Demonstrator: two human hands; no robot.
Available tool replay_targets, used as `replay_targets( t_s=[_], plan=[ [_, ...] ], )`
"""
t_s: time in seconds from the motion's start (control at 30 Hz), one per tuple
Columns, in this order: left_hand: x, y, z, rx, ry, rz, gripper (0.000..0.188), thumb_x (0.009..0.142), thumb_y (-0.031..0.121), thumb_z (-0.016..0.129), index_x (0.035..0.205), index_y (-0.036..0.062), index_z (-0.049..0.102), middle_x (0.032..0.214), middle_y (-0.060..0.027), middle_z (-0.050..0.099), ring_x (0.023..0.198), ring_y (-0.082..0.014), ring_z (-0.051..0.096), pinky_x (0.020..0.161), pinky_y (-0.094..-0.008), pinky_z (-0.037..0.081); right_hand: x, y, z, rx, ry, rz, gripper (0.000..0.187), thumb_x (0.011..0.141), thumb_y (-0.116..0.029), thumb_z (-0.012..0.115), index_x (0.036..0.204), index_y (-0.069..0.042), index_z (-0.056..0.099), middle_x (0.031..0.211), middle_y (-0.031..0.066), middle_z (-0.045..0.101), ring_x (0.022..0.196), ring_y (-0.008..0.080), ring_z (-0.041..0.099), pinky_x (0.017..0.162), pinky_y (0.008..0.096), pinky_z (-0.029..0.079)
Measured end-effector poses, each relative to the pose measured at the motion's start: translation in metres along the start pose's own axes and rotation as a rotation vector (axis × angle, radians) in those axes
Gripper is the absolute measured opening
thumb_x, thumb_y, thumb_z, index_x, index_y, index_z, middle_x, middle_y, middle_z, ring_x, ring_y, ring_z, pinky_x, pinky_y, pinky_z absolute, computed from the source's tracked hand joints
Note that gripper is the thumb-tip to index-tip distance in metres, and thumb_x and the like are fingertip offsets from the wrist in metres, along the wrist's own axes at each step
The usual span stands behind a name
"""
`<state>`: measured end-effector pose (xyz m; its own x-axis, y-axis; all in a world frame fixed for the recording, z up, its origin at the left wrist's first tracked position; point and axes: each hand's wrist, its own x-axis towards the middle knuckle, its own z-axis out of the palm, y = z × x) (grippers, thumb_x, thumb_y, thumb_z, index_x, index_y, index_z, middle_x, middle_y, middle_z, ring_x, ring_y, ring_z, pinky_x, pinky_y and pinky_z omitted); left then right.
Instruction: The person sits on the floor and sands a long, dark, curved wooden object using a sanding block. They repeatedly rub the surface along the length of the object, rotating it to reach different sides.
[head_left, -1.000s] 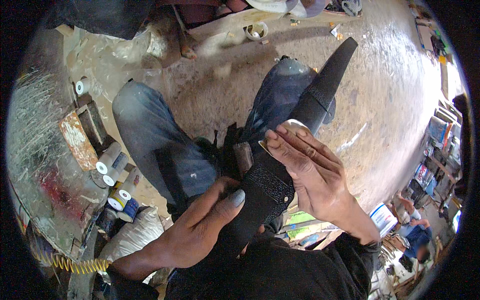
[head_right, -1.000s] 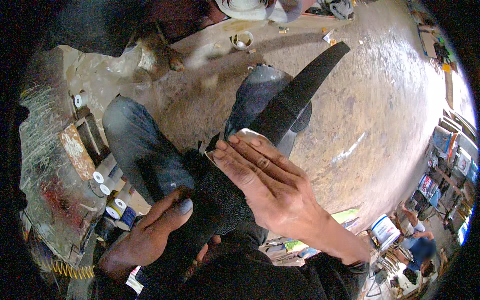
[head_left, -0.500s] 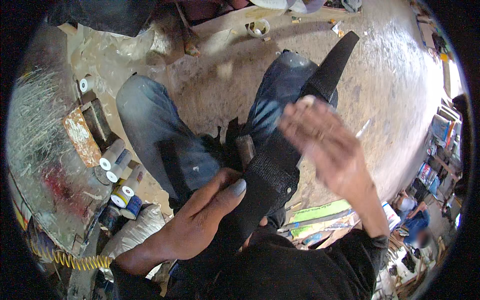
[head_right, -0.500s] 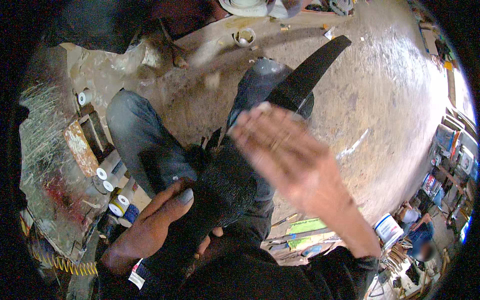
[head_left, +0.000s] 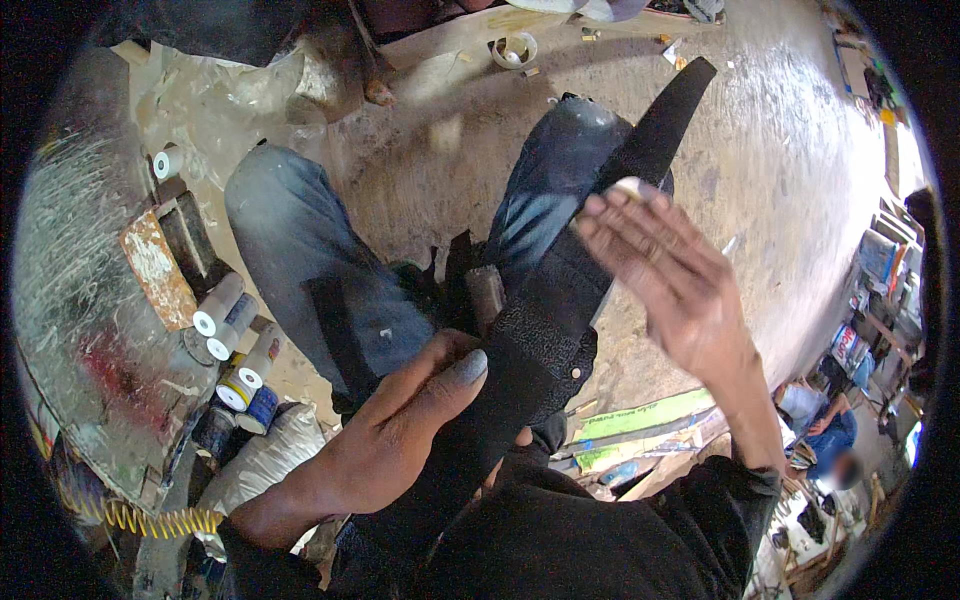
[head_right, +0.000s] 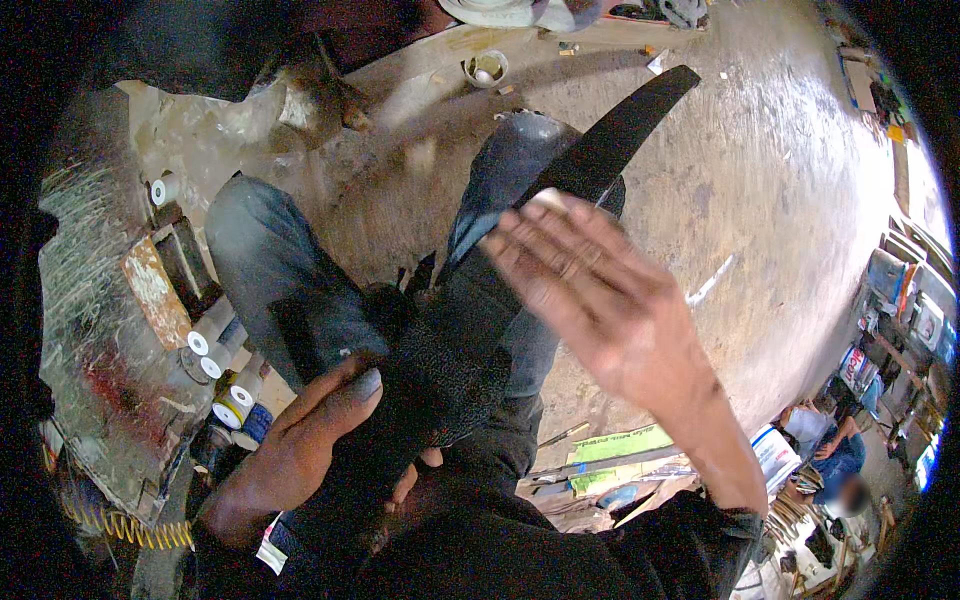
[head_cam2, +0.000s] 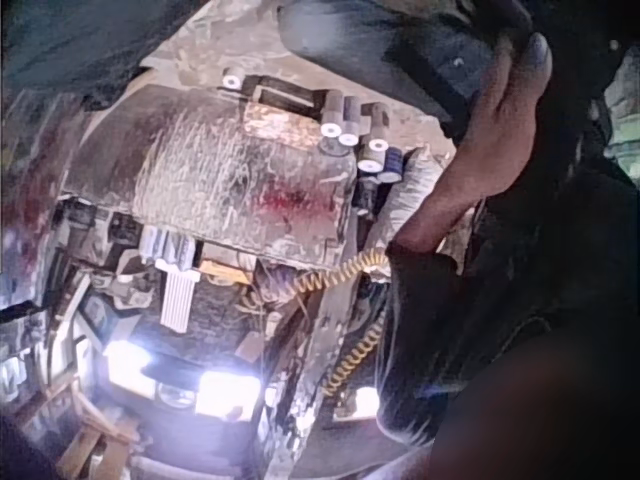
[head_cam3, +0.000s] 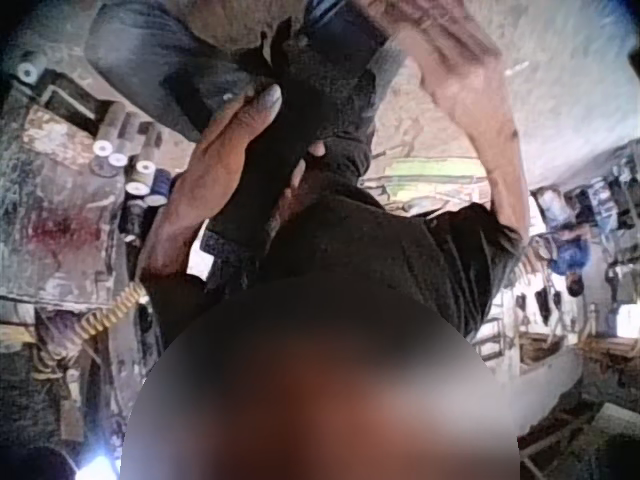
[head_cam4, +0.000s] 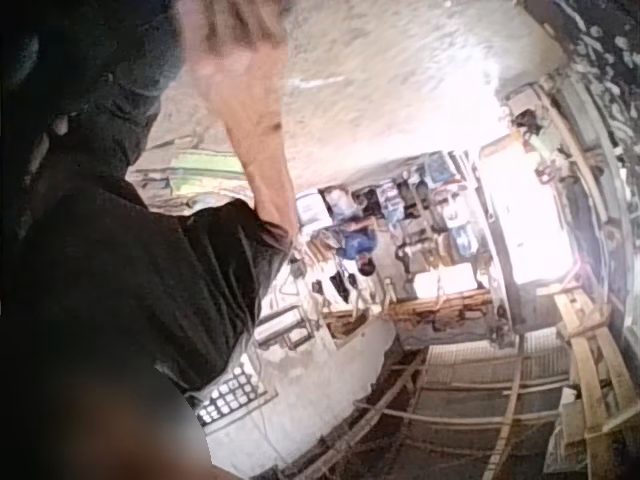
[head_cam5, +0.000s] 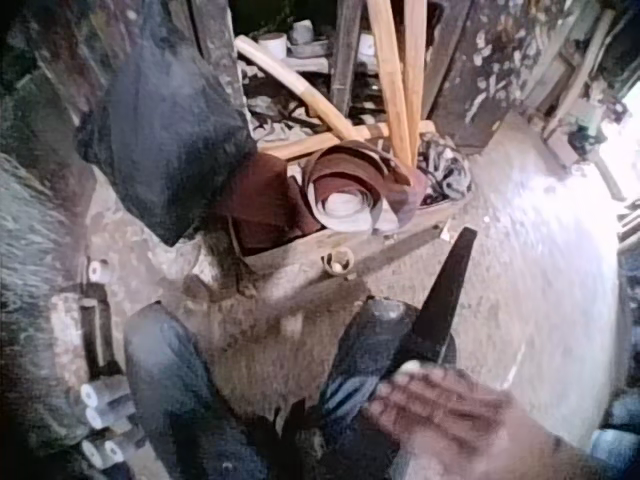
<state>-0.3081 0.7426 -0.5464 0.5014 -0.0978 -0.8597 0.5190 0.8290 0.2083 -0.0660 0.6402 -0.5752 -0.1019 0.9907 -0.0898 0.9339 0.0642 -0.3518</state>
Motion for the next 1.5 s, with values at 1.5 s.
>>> replay_targets(
  t_s=[1.5],
  plan=[
    [0.005, 0.012, -0.023, 0.439, -0.122, 0.18, 0.036, 0.1, 0.03, 0.063, 0.116, -0.0025, 0.061, 0.097, -0.0081, 0.072, 0.092, -0.0146, 0.065, 0.089, -0.0336, 0.051, -0.069, 0.033, 0.015, 0.64, 0.955, 1.043, 0.044, 0.108, -0.027, 0.048, 0.141, 0.002, 0.054, 0.141, 0.0135, 0.057, 0.127, 0.0222, 0.056, 0.11, 0.0334, 0.041]
  ],
)
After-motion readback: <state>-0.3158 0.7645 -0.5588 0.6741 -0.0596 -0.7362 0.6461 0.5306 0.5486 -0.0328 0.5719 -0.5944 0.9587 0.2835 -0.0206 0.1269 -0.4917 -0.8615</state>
